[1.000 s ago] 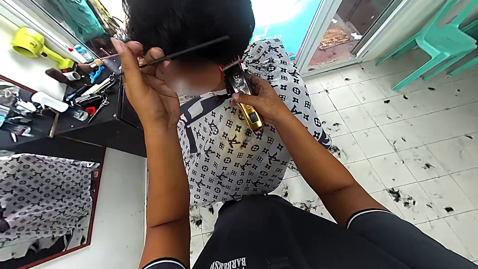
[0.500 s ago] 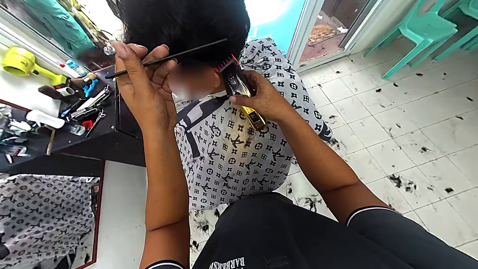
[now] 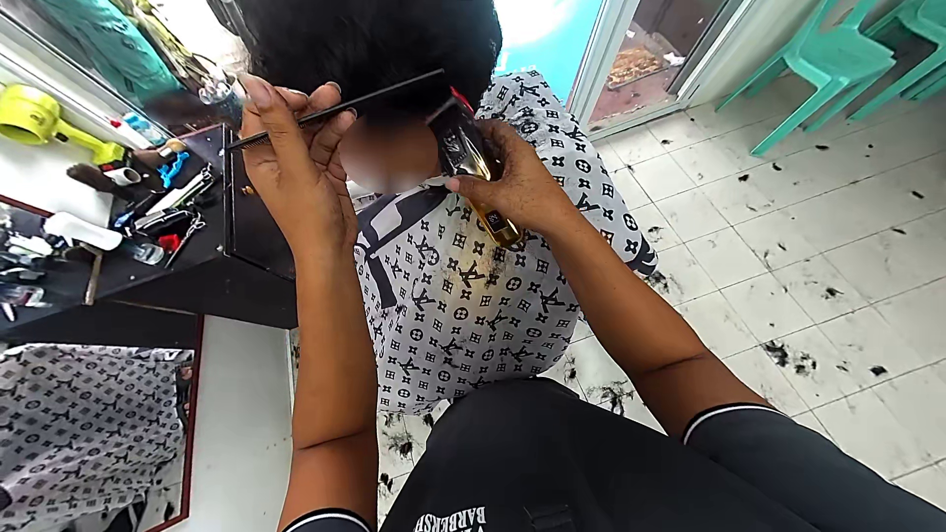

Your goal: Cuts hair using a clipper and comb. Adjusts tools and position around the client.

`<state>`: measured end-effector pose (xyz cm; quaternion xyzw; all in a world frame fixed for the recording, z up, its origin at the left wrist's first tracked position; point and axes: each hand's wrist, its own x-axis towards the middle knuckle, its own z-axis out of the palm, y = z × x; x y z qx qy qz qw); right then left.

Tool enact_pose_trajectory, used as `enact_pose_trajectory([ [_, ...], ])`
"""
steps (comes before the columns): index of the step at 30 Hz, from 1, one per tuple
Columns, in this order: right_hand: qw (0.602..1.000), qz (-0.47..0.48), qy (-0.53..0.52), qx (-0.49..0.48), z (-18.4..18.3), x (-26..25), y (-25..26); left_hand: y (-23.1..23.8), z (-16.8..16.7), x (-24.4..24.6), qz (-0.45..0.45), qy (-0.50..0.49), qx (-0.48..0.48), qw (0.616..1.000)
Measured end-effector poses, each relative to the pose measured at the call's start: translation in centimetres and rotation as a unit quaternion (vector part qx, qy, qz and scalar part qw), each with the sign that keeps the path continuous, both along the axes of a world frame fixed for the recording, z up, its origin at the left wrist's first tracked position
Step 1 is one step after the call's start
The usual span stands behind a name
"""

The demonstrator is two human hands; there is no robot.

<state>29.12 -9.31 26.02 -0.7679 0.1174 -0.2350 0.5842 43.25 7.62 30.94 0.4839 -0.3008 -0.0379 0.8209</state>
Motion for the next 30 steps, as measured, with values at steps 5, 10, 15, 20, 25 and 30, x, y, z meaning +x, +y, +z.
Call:
enact_pose_trajectory([
  [5, 1.000, 0.006, -0.001, 0.010, -0.6, -0.3, -0.2, -0.1, 0.4, -0.7, 0.002, -0.001, 0.010, 1.000],
  [10, 0.999, 0.006, -0.026, 0.041, -0.1, -0.1, 0.1, 0.0, 0.3, -0.5, 0.003, -0.008, 0.005, 1.000],
  [15, 1.000, 0.009, -0.019, -0.008, -0.3, -0.2, 0.0, 0.0, 0.6, -1.0, 0.000, -0.005, 0.011, 1.000],
  [20, 0.999, 0.014, -0.022, 0.034, -0.4, -0.2, -0.4, 0.1, 0.6, -0.7, 0.006, -0.009, 0.012, 1.000],
  [25, 0.996, 0.028, -0.079, -0.040, -1.0, 0.4, -1.1, -0.7, 0.5, -1.3, 0.011, -0.043, 0.040, 0.998],
  [30, 0.954, 0.093, 0.032, 0.283, -4.4, -0.4, -3.0, -0.3, 0.9, -1.3, -0.045, -0.059, 0.023, 0.997],
])
